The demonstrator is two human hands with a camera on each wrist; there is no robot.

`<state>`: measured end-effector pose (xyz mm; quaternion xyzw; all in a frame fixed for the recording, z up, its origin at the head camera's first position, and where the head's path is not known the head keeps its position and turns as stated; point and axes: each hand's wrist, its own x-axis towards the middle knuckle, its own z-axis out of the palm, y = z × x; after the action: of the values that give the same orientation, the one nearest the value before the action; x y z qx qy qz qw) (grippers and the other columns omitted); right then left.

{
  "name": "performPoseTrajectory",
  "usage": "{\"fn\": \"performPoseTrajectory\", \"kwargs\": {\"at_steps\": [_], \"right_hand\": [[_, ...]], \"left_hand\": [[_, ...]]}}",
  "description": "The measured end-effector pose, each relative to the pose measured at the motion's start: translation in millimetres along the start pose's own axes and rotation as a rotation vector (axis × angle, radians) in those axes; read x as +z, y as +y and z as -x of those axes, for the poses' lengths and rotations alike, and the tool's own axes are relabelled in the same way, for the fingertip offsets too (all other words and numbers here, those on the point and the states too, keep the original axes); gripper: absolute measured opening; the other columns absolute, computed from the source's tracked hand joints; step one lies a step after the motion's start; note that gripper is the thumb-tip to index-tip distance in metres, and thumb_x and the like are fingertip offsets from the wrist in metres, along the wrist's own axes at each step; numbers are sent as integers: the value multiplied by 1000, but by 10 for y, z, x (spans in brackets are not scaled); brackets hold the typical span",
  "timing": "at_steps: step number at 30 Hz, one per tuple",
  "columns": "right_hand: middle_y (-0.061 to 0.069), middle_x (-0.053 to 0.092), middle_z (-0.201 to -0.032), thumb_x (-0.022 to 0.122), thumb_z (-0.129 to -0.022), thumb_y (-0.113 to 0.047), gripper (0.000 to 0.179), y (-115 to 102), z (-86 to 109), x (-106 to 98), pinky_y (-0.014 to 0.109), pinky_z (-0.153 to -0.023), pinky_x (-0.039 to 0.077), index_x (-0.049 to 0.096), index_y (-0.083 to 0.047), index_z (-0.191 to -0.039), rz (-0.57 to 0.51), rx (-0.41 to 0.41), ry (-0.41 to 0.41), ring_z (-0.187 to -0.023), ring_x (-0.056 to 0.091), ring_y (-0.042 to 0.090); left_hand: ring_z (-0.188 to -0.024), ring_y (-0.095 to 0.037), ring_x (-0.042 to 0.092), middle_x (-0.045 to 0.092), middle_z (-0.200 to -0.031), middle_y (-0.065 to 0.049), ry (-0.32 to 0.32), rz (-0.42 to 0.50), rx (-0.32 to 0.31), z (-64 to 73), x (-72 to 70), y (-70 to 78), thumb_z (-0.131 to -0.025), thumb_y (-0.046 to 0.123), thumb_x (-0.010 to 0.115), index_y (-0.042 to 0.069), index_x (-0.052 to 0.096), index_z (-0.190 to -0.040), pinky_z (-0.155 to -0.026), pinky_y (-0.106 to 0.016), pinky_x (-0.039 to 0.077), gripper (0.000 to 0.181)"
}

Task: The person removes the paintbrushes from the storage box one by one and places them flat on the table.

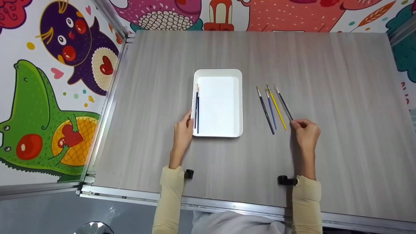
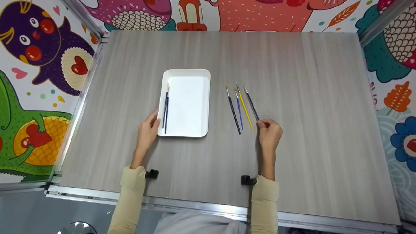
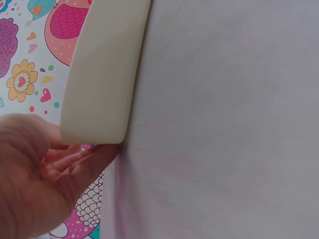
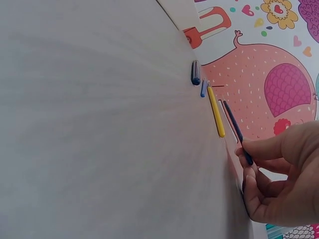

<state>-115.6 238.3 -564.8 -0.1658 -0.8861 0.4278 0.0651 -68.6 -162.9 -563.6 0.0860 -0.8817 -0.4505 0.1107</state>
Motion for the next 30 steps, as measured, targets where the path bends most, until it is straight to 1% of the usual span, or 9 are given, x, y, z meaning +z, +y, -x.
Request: {"fn": "performPoseTrajectory", "kwargs": {"at_steps": [7,11,18,24,30], "right_hand": [[19,67,-84,69,-88,-11,17,12,-19,11,24,-66,37,73,6,-90,15,-19,19,-74,53,21],[20,67,-82,70,-87,-11,17,11,-22,18,24,-65,37,72,6,-88,23,-33,31,-72,53,21],[16,65,-80,70,-87,-12,17,3,-18,26,20,-57,36,72,4,-89,39,-27,8,-67,50,18],[16,64,-79,71,-86,-11,16,5,-14,33,20,-57,36,72,4,-89,59,-37,-7,-67,50,19],[14,63,-77,71,-85,-9,13,7,-17,35,20,-56,36,71,4,-87,70,-44,-7,-66,50,18]], "left_hand": [[-63,-17,48,61,-78,-12,-10,4,-14,-3,-4,11,-96,3,53,1,54,-134,-58,-30,41,38],[-63,-17,48,63,-79,-13,-13,2,-23,-6,-5,19,-96,3,53,0,54,-134,-59,-31,42,38],[-65,-18,49,63,-82,-14,-3,15,-24,2,-10,24,-95,2,53,1,54,-134,-59,-31,43,39],[-66,-19,51,65,-86,-16,0,13,-29,2,-3,14,-95,3,53,2,55,-133,-61,-33,45,38],[-68,-20,52,65,-86,-16,-4,10,-27,-3,2,1,-96,4,53,2,55,-133,-63,-35,46,38]]}}
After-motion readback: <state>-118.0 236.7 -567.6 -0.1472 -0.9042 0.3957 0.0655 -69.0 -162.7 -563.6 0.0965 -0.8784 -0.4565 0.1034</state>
